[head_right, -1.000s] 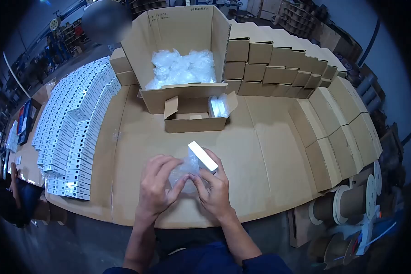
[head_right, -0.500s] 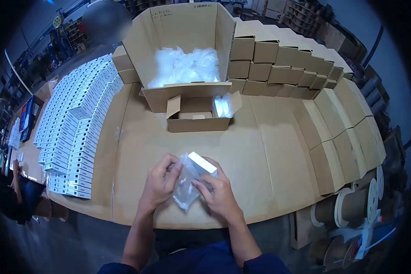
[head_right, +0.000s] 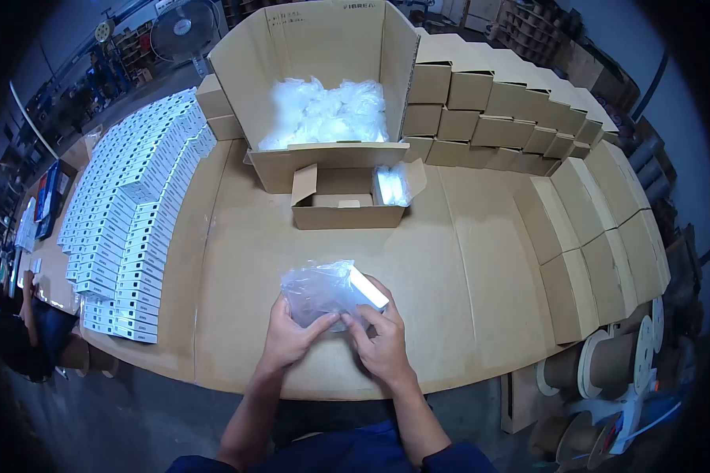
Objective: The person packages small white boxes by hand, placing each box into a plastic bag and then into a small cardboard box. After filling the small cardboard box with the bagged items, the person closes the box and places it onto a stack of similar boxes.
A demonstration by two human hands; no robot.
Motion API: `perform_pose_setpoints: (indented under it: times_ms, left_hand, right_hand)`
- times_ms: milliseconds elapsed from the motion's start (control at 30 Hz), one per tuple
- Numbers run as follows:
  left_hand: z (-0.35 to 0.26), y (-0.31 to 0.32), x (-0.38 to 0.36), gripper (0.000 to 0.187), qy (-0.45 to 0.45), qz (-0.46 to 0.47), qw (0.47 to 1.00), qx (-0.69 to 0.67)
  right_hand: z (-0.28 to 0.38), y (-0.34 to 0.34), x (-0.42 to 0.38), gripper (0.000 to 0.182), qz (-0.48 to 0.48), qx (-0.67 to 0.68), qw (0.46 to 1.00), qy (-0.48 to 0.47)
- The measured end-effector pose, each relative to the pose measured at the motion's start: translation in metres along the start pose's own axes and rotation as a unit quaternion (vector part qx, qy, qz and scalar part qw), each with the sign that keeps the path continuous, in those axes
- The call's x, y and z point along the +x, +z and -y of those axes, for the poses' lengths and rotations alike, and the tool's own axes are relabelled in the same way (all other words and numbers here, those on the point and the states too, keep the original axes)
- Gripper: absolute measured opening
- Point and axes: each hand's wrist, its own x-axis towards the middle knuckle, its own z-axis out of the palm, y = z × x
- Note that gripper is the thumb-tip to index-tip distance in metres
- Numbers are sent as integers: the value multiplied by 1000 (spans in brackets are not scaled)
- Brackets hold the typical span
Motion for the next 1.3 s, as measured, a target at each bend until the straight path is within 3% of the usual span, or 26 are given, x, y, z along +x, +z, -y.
perform_pose_setpoints:
  times_ms: [67,167,233,267,400,533,667,767,933,1133,1300]
  left_hand:
    - [-1,-1,-3,61,45,-22,997,55]
    - [-7,-8,-7,53,77,-21,988,132]
    - [-6,-13,-9,52,72,-1,985,158]
    - [-5,-13,-9,51,79,4,983,167]
    - [-13,-10,-13,50,75,21,973,218]
    - [-21,-5,-15,47,77,27,965,250]
    - [-19,-8,-14,45,78,29,963,255]
    - [-17,-8,-15,44,77,36,962,258]
    - [-11,-8,-11,47,81,11,969,232]
    - [-9,-9,-11,55,63,19,962,265]
    - [-2,-10,-9,61,76,18,965,251]
  right_hand:
    - [-2,-5,-2,19,0,12,1000,-2]
    - [-10,-35,9,23,-35,88,993,68]
    - [-3,-45,24,27,-112,142,983,28]
    - [-2,-52,31,45,-119,109,987,-26]
    - [26,-59,66,64,-91,158,973,-139]
    - [39,-57,82,50,23,126,973,-191]
    - [33,-51,92,45,75,206,952,-213]
    - [36,-51,105,37,125,156,946,-256]
    - [40,-52,109,26,190,135,945,-228]
    - [46,-49,109,31,231,85,955,-165]
    - [44,-40,108,31,226,125,955,-148]
